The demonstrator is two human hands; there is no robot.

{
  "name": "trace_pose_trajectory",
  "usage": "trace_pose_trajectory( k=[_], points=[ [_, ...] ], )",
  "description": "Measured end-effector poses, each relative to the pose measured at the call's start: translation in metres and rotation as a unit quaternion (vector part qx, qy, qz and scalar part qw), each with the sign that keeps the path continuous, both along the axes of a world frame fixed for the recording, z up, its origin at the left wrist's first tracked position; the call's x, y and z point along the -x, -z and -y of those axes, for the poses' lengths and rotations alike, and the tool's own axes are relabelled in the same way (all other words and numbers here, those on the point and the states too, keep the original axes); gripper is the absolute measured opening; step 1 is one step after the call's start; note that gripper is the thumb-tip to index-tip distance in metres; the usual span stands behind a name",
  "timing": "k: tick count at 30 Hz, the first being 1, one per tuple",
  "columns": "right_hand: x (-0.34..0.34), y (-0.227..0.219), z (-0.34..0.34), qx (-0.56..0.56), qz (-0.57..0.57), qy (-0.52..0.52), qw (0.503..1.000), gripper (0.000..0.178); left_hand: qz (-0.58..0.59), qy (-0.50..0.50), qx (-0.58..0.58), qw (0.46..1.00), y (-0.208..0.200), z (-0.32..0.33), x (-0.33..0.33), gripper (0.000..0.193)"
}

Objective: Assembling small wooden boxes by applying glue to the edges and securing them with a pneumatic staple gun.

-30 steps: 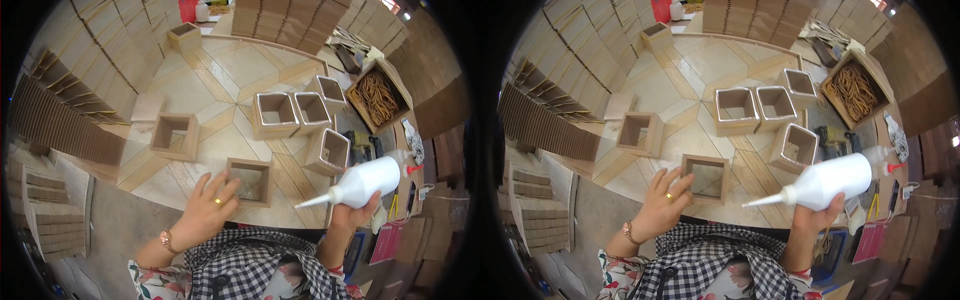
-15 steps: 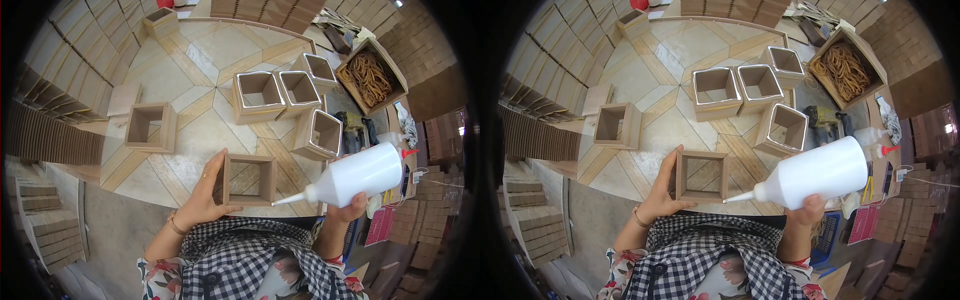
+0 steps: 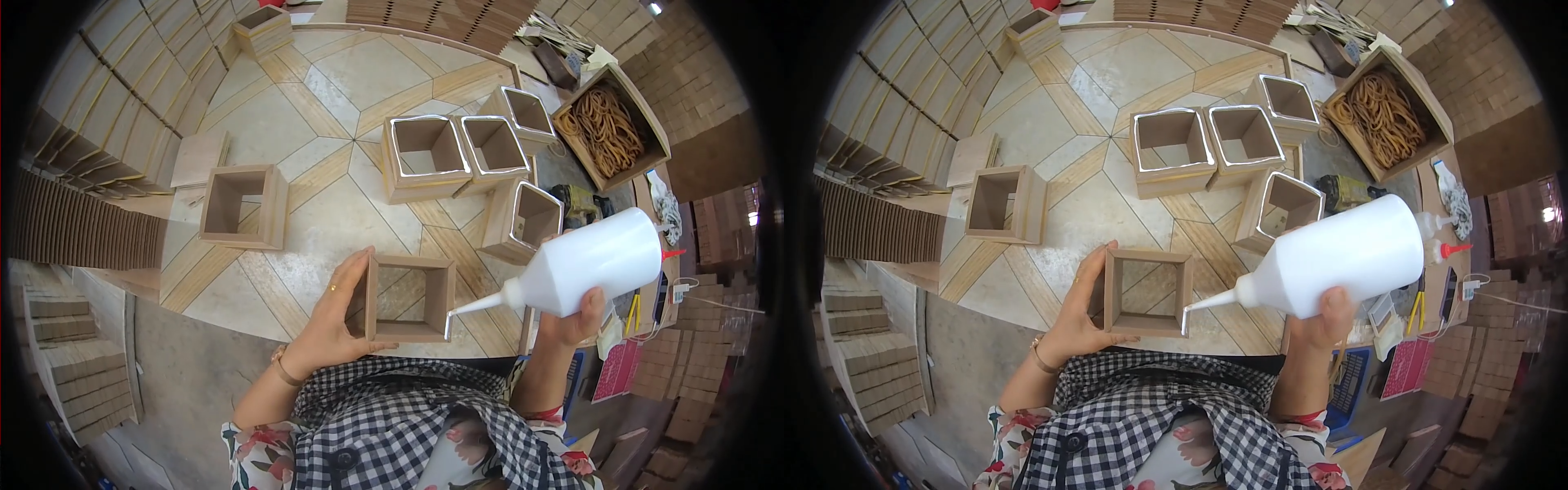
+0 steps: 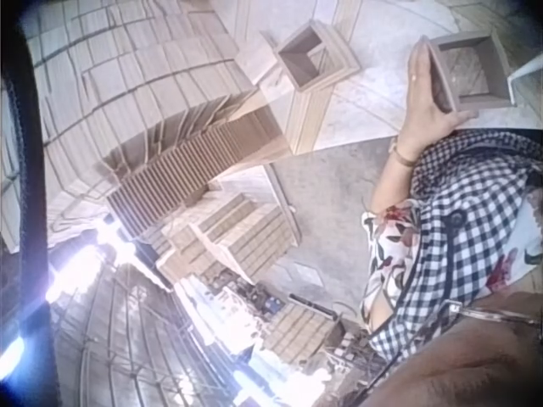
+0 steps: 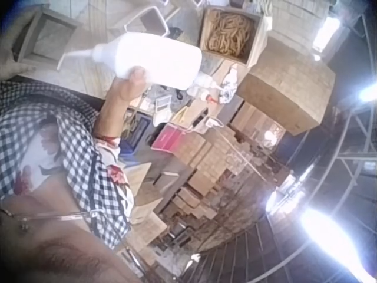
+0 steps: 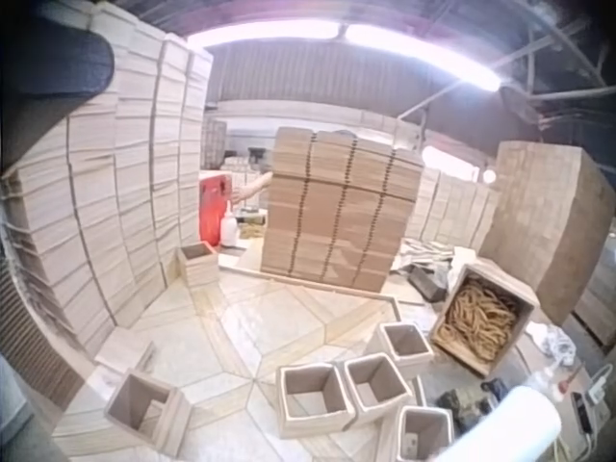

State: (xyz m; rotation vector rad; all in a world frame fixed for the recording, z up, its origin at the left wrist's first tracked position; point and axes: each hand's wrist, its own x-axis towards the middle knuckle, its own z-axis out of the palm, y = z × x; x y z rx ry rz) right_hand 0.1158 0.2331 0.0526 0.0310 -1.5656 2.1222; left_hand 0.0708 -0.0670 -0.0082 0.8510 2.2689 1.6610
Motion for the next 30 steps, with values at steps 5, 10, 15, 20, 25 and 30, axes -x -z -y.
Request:
trace_pose_trajectory(
  k=[5, 10, 15, 20, 25, 30],
  points=[
    [0.011, 0.011, -0.01, 0.039, -0.022, 0.033, 0.998, 0.067, 0.013, -0.003, 0.0, 1.0, -0.003, 0.0, -0.001, 0.116],
    [0.027, 0.012, -0.011, 0.066, -0.015, 0.068, 0.995, 0.059, 0.003, 0.009, 0.003, 1.0, -0.004, 0.001, 0.001, 0.115],
    [0.036, 0.012, -0.014, 0.055, -0.022, 0.069, 0.996, 0.056, 0.002, 0.012, 0.001, 1.0, -0.005, 0.001, 0.001, 0.114],
    [0.043, 0.011, -0.009, 0.064, -0.013, 0.072, 0.995, 0.056, 0.007, 0.013, -0.006, 1.0, -0.005, 0.0, 0.001, 0.112],
    [0.054, 0.004, 0.007, 0.069, -0.015, 0.057, 0.996, 0.056, 0.024, 0.009, -0.02, 0.999, -0.004, 0.001, 0.001, 0.111],
    [0.061, 0.005, 0.015, 0.079, 0.012, 0.066, 0.995, 0.055, 0.018, 0.019, -0.021, 0.999, -0.006, 0.001, 0.002, 0.108]
  ],
)
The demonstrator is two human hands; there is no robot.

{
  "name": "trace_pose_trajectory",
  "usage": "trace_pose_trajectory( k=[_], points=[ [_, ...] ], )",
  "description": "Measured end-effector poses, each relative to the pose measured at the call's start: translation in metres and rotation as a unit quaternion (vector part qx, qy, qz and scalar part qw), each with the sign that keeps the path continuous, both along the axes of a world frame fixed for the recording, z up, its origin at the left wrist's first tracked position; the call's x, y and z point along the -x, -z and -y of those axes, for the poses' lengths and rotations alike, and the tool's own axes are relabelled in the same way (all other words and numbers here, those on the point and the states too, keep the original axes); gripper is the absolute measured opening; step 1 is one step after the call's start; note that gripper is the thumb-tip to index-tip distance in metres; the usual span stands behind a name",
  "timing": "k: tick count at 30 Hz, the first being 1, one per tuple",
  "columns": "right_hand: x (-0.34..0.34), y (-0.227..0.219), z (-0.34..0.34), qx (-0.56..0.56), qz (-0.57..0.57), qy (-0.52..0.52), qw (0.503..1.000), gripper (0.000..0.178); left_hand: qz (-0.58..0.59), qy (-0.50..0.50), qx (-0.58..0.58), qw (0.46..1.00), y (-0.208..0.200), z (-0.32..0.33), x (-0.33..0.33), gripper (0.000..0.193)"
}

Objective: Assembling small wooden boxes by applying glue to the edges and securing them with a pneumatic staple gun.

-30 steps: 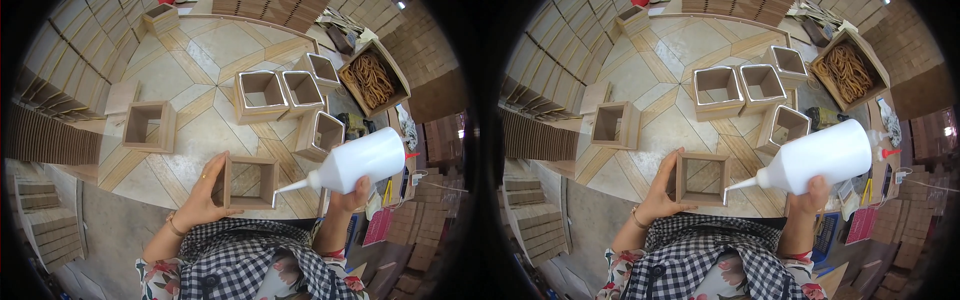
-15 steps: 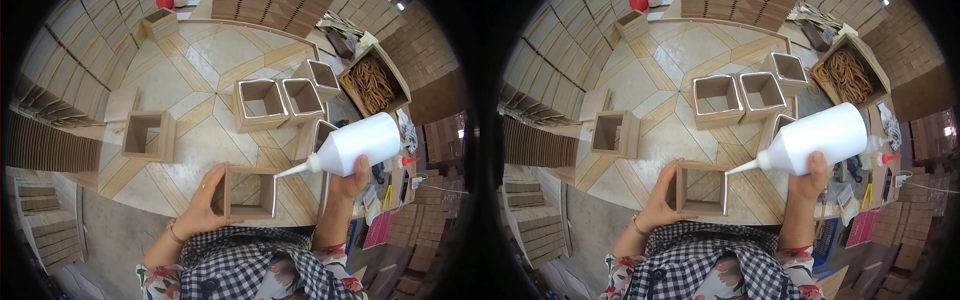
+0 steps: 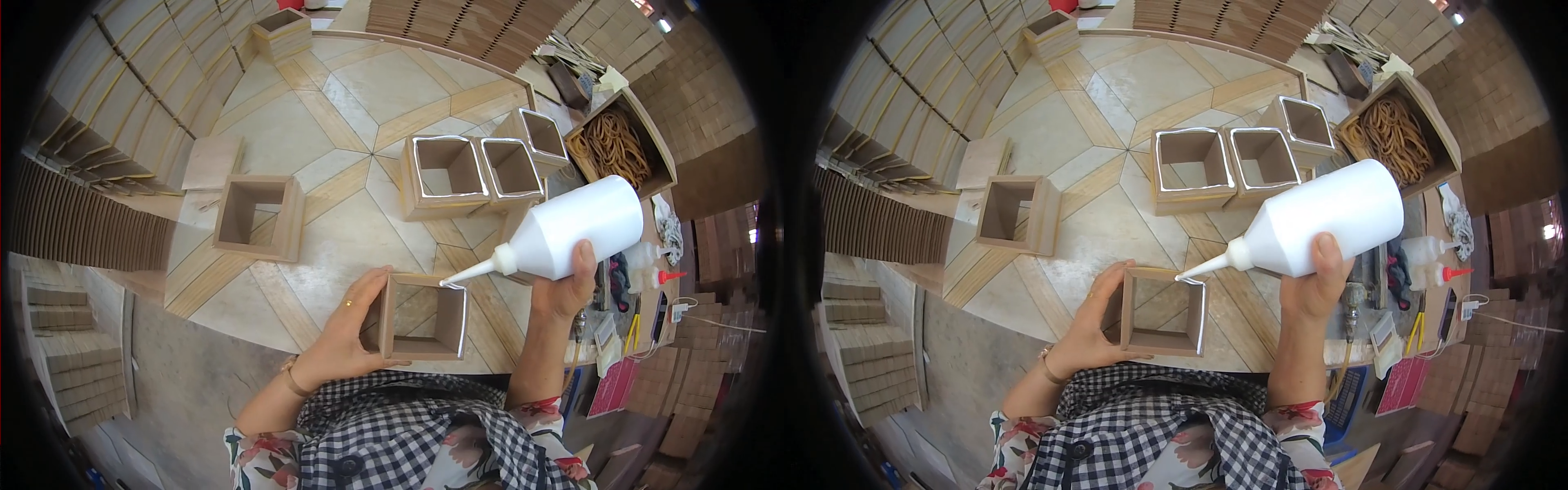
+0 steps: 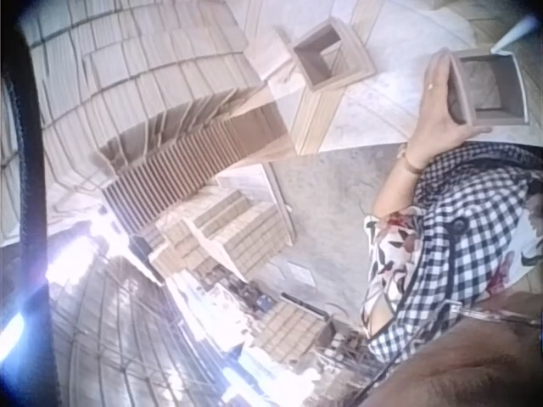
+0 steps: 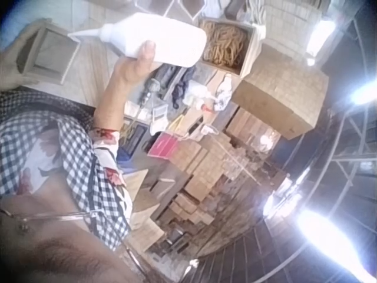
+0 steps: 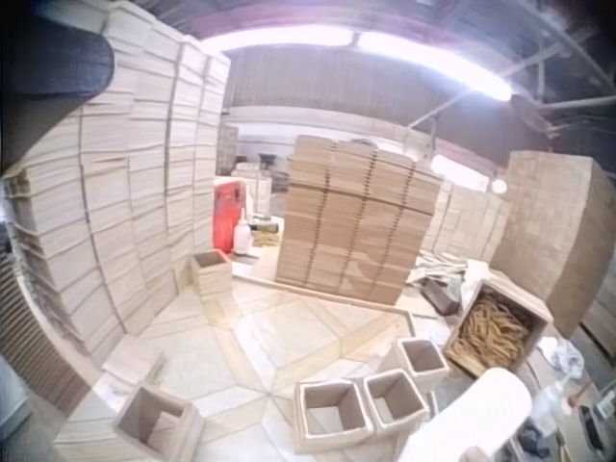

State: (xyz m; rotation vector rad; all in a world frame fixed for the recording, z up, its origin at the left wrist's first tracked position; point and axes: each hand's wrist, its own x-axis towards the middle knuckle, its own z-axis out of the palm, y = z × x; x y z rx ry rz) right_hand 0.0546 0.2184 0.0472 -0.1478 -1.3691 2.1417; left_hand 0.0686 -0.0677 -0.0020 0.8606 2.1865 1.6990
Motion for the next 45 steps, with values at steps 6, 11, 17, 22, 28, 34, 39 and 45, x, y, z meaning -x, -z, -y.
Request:
trace_pose_trajectory(
  k=[6, 11, 17, 22, 28, 34, 39, 45],
  points=[
    [0.008, -0.006, 0.016, -0.027, -0.003, -0.036, 0.999, 0.054, 0.001, -0.004, -0.009, 1.0, 0.001, 0.0, -0.002, 0.107],
    [0.014, -0.005, 0.027, -0.018, 0.01, -0.037, 0.999, 0.056, -0.002, -0.003, -0.003, 1.0, 0.004, 0.001, -0.001, 0.106],
    [0.021, -0.007, 0.045, -0.025, 0.009, -0.043, 0.999, 0.058, 0.01, -0.006, -0.02, 1.0, 0.002, 0.0, -0.001, 0.105],
    [0.02, -0.008, 0.045, -0.028, 0.011, -0.065, 0.997, 0.058, -0.006, -0.012, -0.027, 1.0, 0.003, 0.0, -0.001, 0.105],
    [0.019, -0.008, 0.045, -0.018, 0.015, -0.067, 0.997, 0.058, -0.018, -0.016, -0.025, 0.999, 0.005, -0.001, 0.0, 0.107],
    [0.02, -0.008, 0.046, -0.02, 0.026, -0.073, 0.997, 0.056, -0.02, -0.015, -0.024, 0.999, 0.005, -0.001, -0.001, 0.107],
    [0.012, -0.008, 0.049, -0.028, 0.024, -0.075, 0.997, 0.058, -0.034, -0.019, -0.016, 0.999, 0.005, -0.001, -0.001, 0.107],
    [-0.003, -0.003, 0.048, -0.009, 0.029, -0.088, 0.996, 0.063, -0.024, -0.017, -0.019, 0.999, 0.006, -0.001, 0.0, 0.107]
  ],
)
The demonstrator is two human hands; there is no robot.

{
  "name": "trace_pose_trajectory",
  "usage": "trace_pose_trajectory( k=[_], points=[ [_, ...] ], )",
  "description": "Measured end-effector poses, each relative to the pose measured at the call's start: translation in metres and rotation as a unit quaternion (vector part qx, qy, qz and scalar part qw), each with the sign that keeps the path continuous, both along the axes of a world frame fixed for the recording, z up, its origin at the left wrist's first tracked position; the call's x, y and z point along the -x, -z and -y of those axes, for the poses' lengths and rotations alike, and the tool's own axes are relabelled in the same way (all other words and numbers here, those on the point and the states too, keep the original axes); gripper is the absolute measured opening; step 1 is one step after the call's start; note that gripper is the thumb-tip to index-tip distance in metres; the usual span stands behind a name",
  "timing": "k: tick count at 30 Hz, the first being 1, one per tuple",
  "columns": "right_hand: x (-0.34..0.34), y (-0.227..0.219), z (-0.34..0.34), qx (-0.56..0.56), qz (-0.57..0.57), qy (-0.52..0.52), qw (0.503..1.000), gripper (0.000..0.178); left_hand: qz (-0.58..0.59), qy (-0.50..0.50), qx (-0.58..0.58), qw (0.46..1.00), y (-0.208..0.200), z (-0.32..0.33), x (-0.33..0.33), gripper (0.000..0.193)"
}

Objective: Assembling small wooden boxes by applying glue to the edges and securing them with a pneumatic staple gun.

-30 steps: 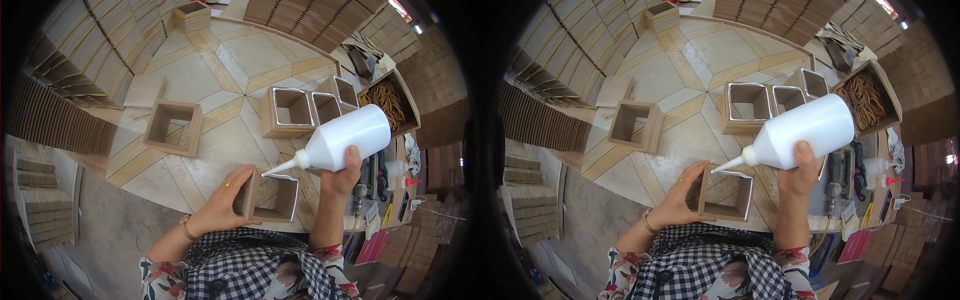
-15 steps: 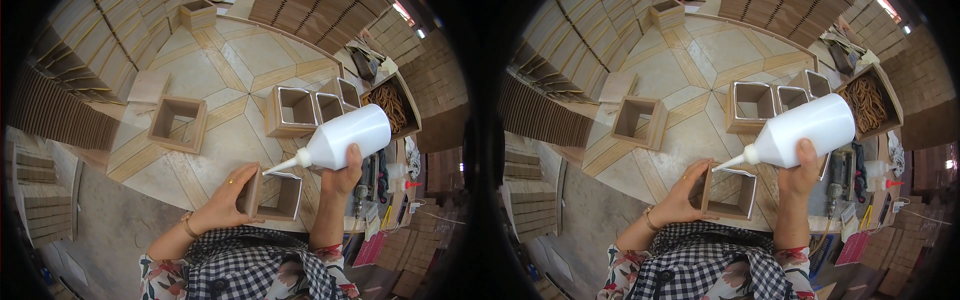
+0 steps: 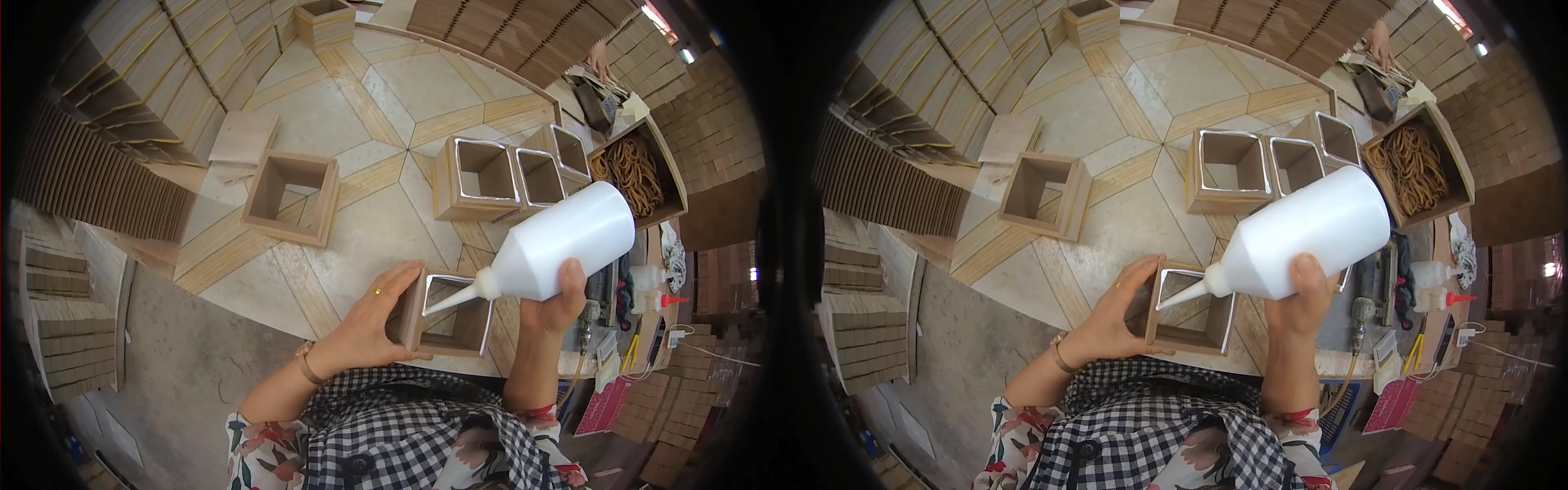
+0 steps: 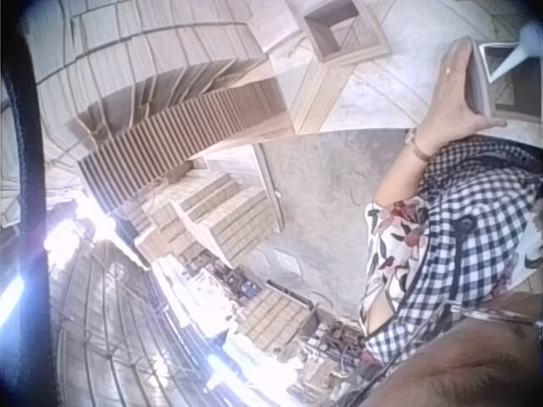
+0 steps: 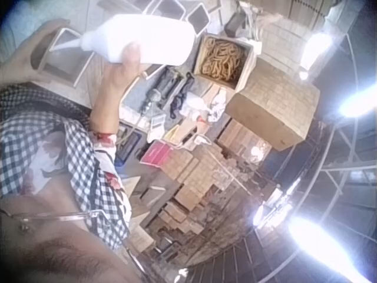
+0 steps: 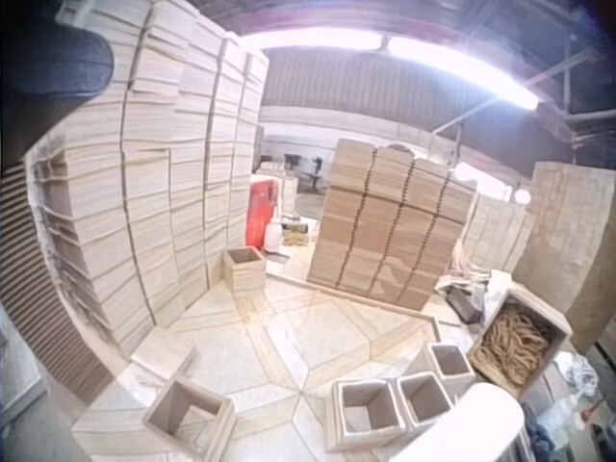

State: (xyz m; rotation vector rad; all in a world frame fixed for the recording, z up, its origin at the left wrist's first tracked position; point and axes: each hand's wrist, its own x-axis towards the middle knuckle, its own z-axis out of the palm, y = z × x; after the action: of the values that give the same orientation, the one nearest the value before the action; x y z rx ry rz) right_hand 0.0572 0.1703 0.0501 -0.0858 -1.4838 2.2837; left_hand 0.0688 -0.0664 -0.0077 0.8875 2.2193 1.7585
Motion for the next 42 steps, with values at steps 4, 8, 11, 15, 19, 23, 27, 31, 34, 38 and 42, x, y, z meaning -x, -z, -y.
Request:
trace_pose_trajectory(
  k=[4, 8, 11, 15, 19, 23, 27, 31, 34, 38, 42],
  points=[
    [-0.013, 0.0, 0.001, -0.011, 0.009, -0.01, 1.0, 0.066, 0.0, -0.003, 0.0, 1.0, 0.003, 0.0, 0.0, 0.109],
    [-0.025, 0.001, 0.0, -0.011, 0.016, -0.025, 0.999, 0.07, -0.005, -0.002, 0.003, 1.0, -0.002, 0.0, 0.0, 0.108],
    [-0.032, 0.004, -0.001, -0.011, 0.021, -0.027, 0.999, 0.073, -0.002, -0.003, 0.004, 1.0, -0.002, 0.0, 0.0, 0.107],
    [-0.04, 0.003, -0.005, -0.004, 0.02, -0.026, 0.999, 0.074, -0.001, -0.005, 0.007, 1.0, -0.003, 0.0, -0.001, 0.106],
    [-0.046, 0.0, -0.009, -0.022, 0.023, -0.023, 0.999, 0.076, -0.005, -0.005, 0.003, 1.0, -0.001, 0.001, -0.002, 0.106],
    [-0.053, 0.0, -0.019, -0.03, 0.018, 0.01, 0.999, 0.079, 0.002, -0.003, 0.012, 1.0, -0.001, 0.0, -0.001, 0.107],
    [-0.063, 0.005, -0.038, -0.023, 0.01, 0.034, 0.999, 0.078, 0.021, -0.014, 0.004, 1.0, 0.0, 0.0, -0.002, 0.11],
    [-0.072, 0.002, -0.054, -0.041, -0.001, 0.05, 0.998, 0.077, 0.022, -0.011, 0.007, 1.0, -0.002, 0.0, -0.001, 0.109],
    [-0.079, 0.003, -0.068, -0.034, -0.012, 0.051, 0.998, 0.077, 0.006, -0.007, 0.015, 1.0, -0.002, -0.001, 0.0, 0.108],
    [-0.081, -0.002, -0.079, 0.0, -0.04, 0.121, 0.992, 0.071, 0.021, -0.009, 0.017, 1.0, -0.001, -0.009, 0.003, 0.107],
    [-0.074, -0.013, -0.082, 0.131, -0.09, 0.189, 0.969, 0.063, -0.024, -0.059, 0.023, 0.998, -0.008, -0.047, 0.02, 0.095]
  ],
)
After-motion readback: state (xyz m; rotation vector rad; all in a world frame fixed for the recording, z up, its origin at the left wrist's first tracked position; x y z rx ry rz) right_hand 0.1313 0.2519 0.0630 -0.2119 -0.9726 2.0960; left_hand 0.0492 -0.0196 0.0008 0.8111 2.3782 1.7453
